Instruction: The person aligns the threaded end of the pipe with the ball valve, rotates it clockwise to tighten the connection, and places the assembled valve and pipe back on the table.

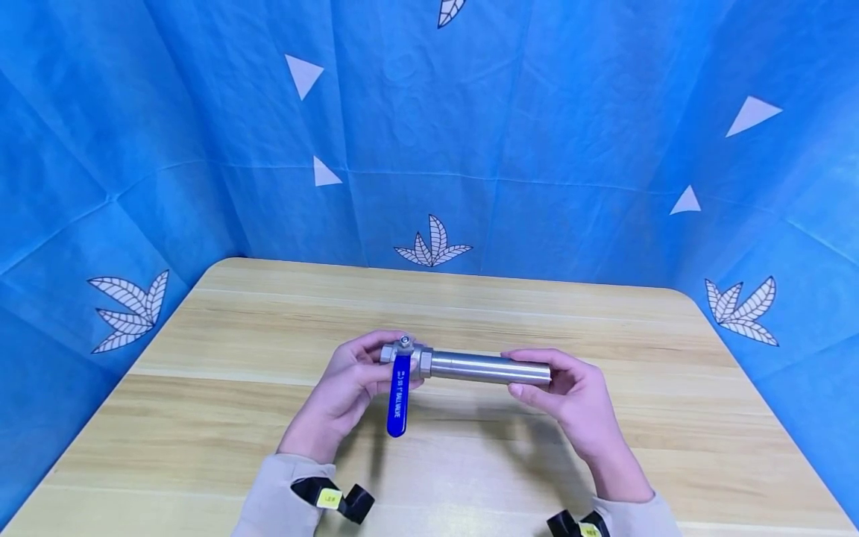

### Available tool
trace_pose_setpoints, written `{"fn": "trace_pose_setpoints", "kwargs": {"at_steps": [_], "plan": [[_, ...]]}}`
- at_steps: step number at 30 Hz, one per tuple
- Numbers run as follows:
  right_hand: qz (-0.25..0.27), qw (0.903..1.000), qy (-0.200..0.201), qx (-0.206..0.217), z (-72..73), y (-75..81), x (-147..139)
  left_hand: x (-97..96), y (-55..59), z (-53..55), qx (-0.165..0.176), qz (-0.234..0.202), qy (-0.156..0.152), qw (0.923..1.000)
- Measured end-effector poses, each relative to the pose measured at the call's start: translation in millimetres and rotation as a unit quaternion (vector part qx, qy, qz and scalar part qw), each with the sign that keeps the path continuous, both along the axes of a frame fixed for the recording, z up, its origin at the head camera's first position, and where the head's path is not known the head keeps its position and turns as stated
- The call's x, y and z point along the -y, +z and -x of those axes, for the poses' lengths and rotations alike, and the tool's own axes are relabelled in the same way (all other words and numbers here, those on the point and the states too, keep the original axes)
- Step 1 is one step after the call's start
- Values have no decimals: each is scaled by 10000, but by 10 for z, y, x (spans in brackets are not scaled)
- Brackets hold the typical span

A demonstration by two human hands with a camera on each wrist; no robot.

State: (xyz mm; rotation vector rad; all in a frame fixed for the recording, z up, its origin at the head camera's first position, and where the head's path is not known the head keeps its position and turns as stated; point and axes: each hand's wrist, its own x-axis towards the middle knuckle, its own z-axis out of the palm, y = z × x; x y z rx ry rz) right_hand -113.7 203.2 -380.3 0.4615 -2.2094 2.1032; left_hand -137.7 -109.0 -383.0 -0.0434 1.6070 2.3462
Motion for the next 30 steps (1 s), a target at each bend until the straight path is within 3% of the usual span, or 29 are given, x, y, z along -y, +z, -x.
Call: {"fn": "trace_pose_setpoints", "kwargs": {"at_steps": [8, 25, 30], "plan": [[-19, 9995, -69, 292, 1, -34, -15, 15, -17, 3, -171, -143, -136, 9997], [264, 9965, 115, 786, 59, -156, -44, 17, -51, 1, -527, 306, -294, 9977], [288, 9958, 107, 858, 58, -151, -31, 12, -62, -2, -451, 235, -253, 9984]]}}
